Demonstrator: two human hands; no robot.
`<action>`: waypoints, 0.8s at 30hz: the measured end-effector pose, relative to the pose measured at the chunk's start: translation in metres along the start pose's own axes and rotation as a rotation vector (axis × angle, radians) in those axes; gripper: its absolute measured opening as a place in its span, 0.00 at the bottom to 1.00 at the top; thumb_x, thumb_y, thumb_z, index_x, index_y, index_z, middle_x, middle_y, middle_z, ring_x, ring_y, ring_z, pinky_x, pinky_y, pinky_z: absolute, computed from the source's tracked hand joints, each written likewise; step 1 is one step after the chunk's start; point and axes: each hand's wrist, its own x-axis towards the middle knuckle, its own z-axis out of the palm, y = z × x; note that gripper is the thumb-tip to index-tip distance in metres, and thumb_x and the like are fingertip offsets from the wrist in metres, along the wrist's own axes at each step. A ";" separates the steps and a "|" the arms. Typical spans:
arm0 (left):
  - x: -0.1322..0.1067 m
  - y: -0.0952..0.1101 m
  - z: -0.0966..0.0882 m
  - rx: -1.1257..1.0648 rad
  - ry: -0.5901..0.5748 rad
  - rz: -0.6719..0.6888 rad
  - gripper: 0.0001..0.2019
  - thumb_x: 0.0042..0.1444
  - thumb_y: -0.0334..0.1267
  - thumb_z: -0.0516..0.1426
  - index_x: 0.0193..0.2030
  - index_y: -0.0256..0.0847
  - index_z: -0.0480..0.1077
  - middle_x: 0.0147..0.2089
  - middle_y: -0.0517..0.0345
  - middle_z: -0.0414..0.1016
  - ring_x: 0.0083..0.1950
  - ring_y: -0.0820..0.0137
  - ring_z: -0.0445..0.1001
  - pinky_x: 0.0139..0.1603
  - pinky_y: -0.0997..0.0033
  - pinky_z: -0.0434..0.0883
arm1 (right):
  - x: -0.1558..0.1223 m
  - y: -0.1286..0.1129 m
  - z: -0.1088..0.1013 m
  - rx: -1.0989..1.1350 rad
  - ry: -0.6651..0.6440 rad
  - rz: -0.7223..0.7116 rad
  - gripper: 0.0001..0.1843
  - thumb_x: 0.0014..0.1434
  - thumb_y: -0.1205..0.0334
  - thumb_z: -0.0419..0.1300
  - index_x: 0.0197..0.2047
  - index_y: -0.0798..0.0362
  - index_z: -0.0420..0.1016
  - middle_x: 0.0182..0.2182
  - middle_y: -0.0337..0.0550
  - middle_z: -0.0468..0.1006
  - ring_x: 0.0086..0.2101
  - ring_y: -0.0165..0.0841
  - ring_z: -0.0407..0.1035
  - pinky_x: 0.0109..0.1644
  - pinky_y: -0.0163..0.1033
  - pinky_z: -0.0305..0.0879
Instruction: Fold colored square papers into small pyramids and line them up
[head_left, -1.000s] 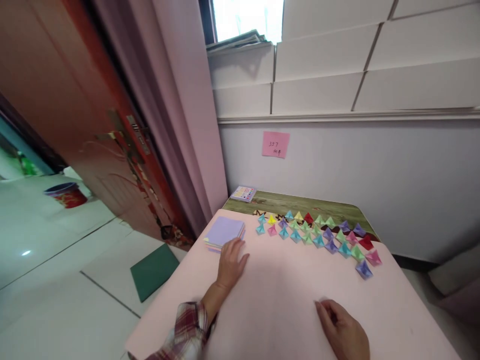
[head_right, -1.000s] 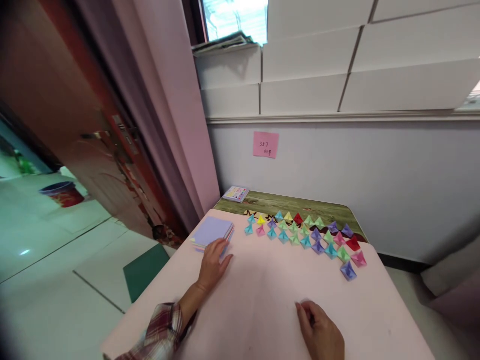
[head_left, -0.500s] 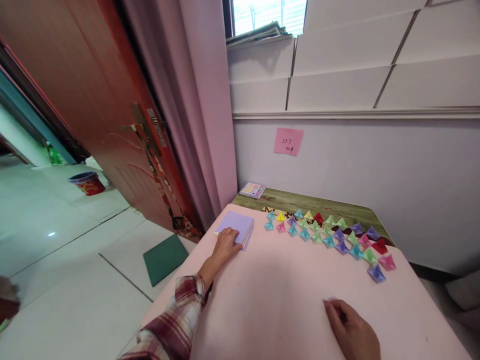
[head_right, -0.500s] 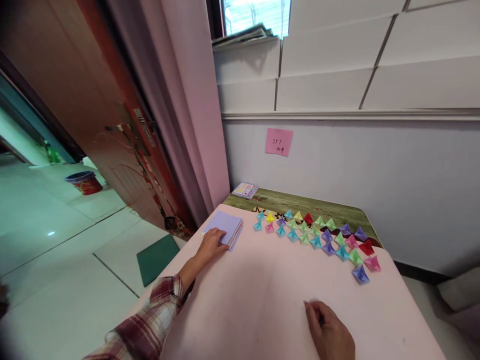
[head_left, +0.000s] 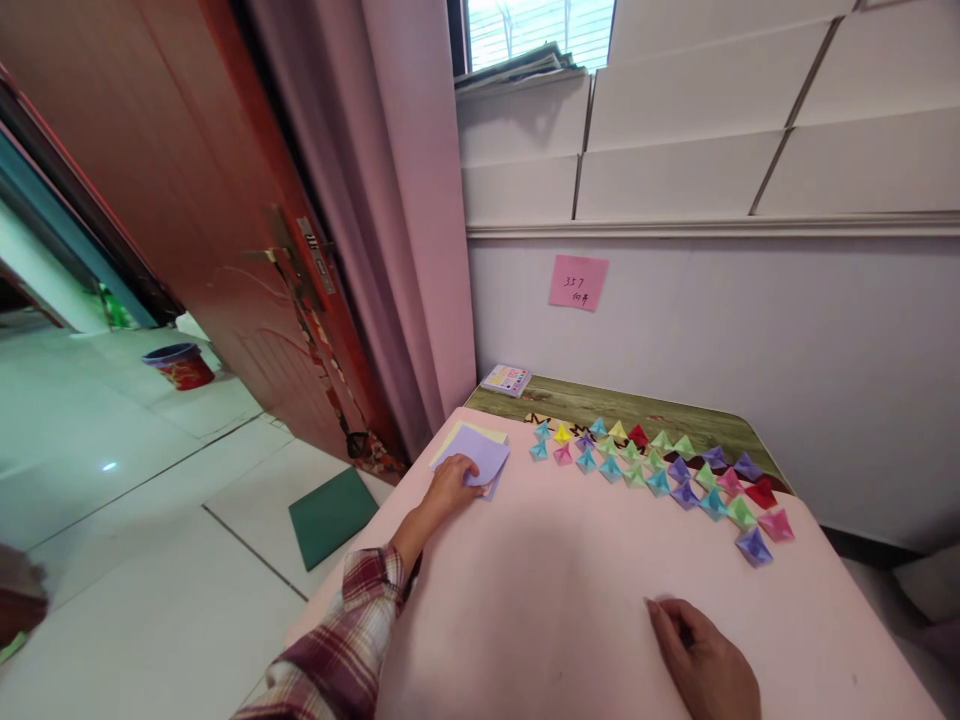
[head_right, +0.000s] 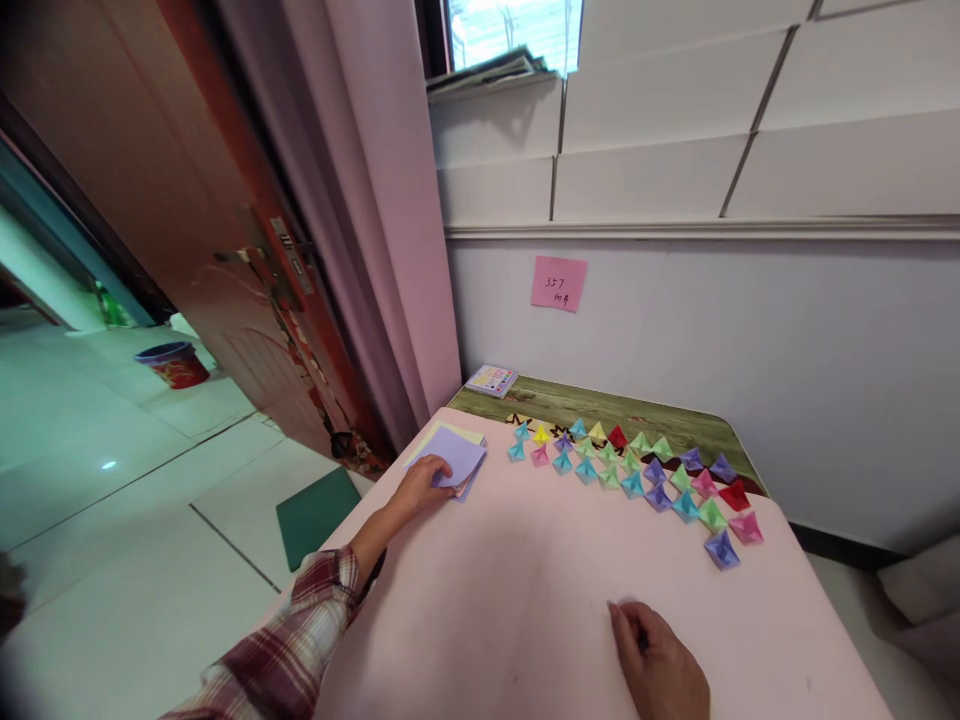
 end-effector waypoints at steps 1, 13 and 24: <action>0.002 -0.001 -0.003 -0.009 -0.003 -0.002 0.08 0.43 0.36 0.64 0.33 0.40 0.73 0.37 0.57 0.73 0.41 0.65 0.70 0.42 0.68 0.63 | 0.000 0.000 0.000 0.000 -0.005 0.008 0.20 0.57 0.39 0.50 0.33 0.40 0.77 0.29 0.38 0.81 0.28 0.38 0.75 0.26 0.36 0.66; -0.059 0.103 0.066 -0.108 0.048 0.635 0.13 0.55 0.27 0.51 0.36 0.46 0.76 0.44 0.54 0.77 0.50 0.65 0.71 0.52 0.59 0.66 | 0.000 0.007 0.008 0.076 0.127 -0.026 0.19 0.57 0.44 0.53 0.45 0.44 0.75 0.31 0.38 0.79 0.29 0.35 0.74 0.29 0.35 0.67; -0.097 0.132 0.117 -0.396 -0.002 0.570 0.19 0.42 0.20 0.51 0.36 0.42 0.74 0.39 0.53 0.76 0.44 0.65 0.71 0.47 0.60 0.69 | 0.005 0.014 0.011 0.039 0.296 -0.361 0.27 0.49 0.76 0.50 0.49 0.45 0.75 0.51 0.42 0.70 0.47 0.34 0.69 0.44 0.36 0.69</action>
